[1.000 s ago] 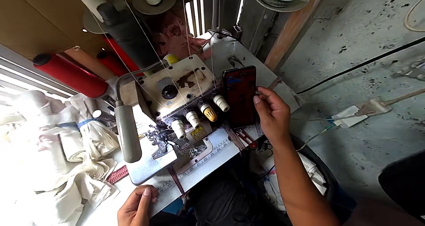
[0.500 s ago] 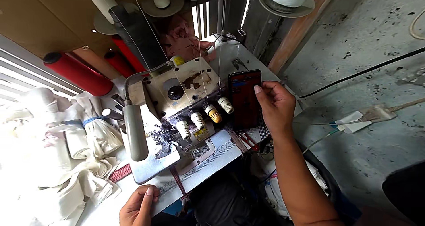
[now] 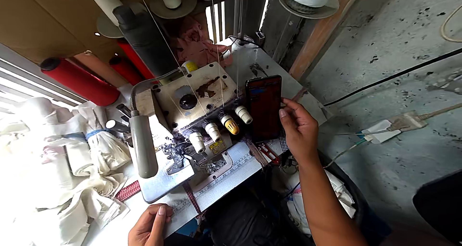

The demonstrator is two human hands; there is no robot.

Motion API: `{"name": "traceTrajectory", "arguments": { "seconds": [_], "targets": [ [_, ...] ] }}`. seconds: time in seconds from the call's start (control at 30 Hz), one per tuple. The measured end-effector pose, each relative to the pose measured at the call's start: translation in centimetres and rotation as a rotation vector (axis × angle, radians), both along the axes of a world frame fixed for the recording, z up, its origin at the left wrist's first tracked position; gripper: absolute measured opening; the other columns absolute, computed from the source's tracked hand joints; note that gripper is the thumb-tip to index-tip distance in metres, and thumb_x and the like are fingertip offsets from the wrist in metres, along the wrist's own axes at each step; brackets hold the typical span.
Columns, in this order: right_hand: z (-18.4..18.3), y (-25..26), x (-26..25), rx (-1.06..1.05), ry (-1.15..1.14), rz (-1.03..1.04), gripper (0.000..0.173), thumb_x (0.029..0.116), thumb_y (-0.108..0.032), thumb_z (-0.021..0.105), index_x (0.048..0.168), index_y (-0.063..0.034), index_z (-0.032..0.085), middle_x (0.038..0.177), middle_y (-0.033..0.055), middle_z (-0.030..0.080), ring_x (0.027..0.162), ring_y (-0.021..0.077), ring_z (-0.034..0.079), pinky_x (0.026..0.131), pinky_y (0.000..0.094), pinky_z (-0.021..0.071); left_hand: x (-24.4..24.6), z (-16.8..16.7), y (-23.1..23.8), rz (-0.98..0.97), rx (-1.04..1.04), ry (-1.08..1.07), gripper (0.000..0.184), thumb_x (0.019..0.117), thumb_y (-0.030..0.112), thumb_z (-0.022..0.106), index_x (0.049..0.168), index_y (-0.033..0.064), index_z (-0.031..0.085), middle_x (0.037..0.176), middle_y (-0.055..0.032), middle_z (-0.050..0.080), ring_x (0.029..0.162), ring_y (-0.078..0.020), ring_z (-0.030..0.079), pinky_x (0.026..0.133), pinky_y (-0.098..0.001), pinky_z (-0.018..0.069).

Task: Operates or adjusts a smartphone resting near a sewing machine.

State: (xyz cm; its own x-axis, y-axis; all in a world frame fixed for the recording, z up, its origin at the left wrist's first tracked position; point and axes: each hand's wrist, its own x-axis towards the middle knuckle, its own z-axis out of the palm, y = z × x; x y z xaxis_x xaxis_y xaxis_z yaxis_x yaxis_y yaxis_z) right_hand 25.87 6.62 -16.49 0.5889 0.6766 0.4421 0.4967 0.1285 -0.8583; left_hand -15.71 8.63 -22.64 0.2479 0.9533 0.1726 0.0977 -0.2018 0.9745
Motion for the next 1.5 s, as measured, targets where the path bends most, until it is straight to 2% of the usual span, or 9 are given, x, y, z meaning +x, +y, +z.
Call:
{"name": "traceTrajectory", "arguments": {
  "seconds": [0.1, 0.3, 0.47, 0.63, 0.83, 1.23, 1.37, 1.5],
  "targets": [
    [-0.2, -0.3, -0.2, -0.011, -0.007, 0.011, 0.037, 0.1019, -0.015, 0.060, 0.138, -0.0078, 0.061, 0.091, 0.0008, 0.068, 0.069, 0.0053, 0.061, 0.061, 0.0202, 0.0526, 0.0, 0.0, 0.0, 0.004, 0.002, 0.004, 0.022, 0.1050, 0.015, 0.052, 0.095, 0.0141, 0.072, 0.084, 0.0059, 0.072, 0.074, -0.0041, 0.068, 0.068, -0.0190, 0.0576],
    [-0.2, 0.2, -0.9, -0.019, 0.011, 0.002, 0.044, 0.0980, -0.019, 0.068, 0.139, -0.0045, 0.059, 0.099, 0.0039, 0.070, 0.078, 0.0086, 0.067, 0.068, 0.0243, 0.0588, 0.0, -0.1, 0.0, 0.011, 0.006, 0.015, 0.023, 0.1053, 0.014, 0.051, 0.094, 0.0141, 0.071, 0.084, 0.0065, 0.072, 0.074, -0.0036, 0.067, 0.069, -0.0187, 0.0574],
    [0.0, 1.5, -1.6, -0.067, -0.019, -0.070, 0.047, 0.0925, -0.028, 0.076, 0.133, -0.0101, 0.063, 0.100, 0.0011, 0.073, 0.084, 0.0078, 0.071, 0.072, 0.0280, 0.0617, 0.0, 0.0, -0.1, 0.009, 0.008, 0.018, 0.024, 0.1054, 0.013, 0.051, 0.094, 0.0135, 0.071, 0.084, 0.0059, 0.072, 0.073, -0.0042, 0.068, 0.069, -0.0192, 0.0579],
    [-0.4, 0.8, -1.5, -0.019, 0.022, -0.003, 0.041, 0.1005, -0.022, 0.065, 0.138, -0.0067, 0.060, 0.100, 0.0024, 0.072, 0.083, 0.0077, 0.069, 0.072, 0.0251, 0.0597, 0.0, 0.0, -0.1, 0.017, 0.016, 0.028, 0.023, 0.1058, 0.015, 0.051, 0.094, 0.0148, 0.071, 0.084, 0.0070, 0.071, 0.074, -0.0036, 0.068, 0.069, -0.0193, 0.0580],
    [-0.6, -0.3, -1.5, -0.048, 0.037, 0.006, 0.043, 0.1016, -0.017, 0.060, 0.142, -0.0051, 0.057, 0.105, 0.0037, 0.072, 0.087, 0.0059, 0.068, 0.077, 0.0223, 0.0583, 0.0, 0.0, 0.0, 0.003, 0.005, 0.024, 0.023, 0.1053, 0.014, 0.051, 0.095, 0.0136, 0.071, 0.084, 0.0063, 0.072, 0.074, -0.0041, 0.068, 0.069, -0.0191, 0.0581],
    [-0.8, -0.2, -1.6, -0.051, 0.074, 0.031, 0.046, 0.0997, -0.016, 0.063, 0.144, -0.0068, 0.055, 0.107, 0.0046, 0.071, 0.089, 0.0090, 0.070, 0.076, 0.0251, 0.0599, 0.0, -0.1, -0.1, 0.009, 0.013, 0.040, 0.023, 0.1053, 0.014, 0.051, 0.094, 0.0141, 0.071, 0.084, 0.0066, 0.072, 0.074, -0.0039, 0.068, 0.069, -0.0190, 0.0578],
    [-0.9, -0.1, -1.7, -0.037, 0.094, 0.043, 0.049, 0.0984, -0.017, 0.066, 0.145, -0.0073, 0.054, 0.110, 0.0053, 0.072, 0.094, 0.0113, 0.071, 0.080, 0.0278, 0.0612, -0.1, -0.1, 0.0, 0.008, 0.018, 0.039, 0.023, 0.1052, 0.014, 0.051, 0.094, 0.0139, 0.071, 0.084, 0.0067, 0.071, 0.074, -0.0037, 0.067, 0.069, -0.0188, 0.0575],
    [-0.7, 0.3, -2.1, -0.029, 0.119, 0.051, 0.059, 0.0934, -0.019, 0.074, 0.147, -0.0064, 0.051, 0.115, 0.0056, 0.072, 0.099, 0.0130, 0.071, 0.085, 0.0300, 0.0621, -0.1, -0.1, -0.1, 0.021, 0.012, 0.035, 0.024, 0.1049, 0.012, 0.050, 0.093, 0.0127, 0.071, 0.083, 0.0059, 0.071, 0.073, -0.0041, 0.067, 0.069, -0.0189, 0.0575]
  ]
}}
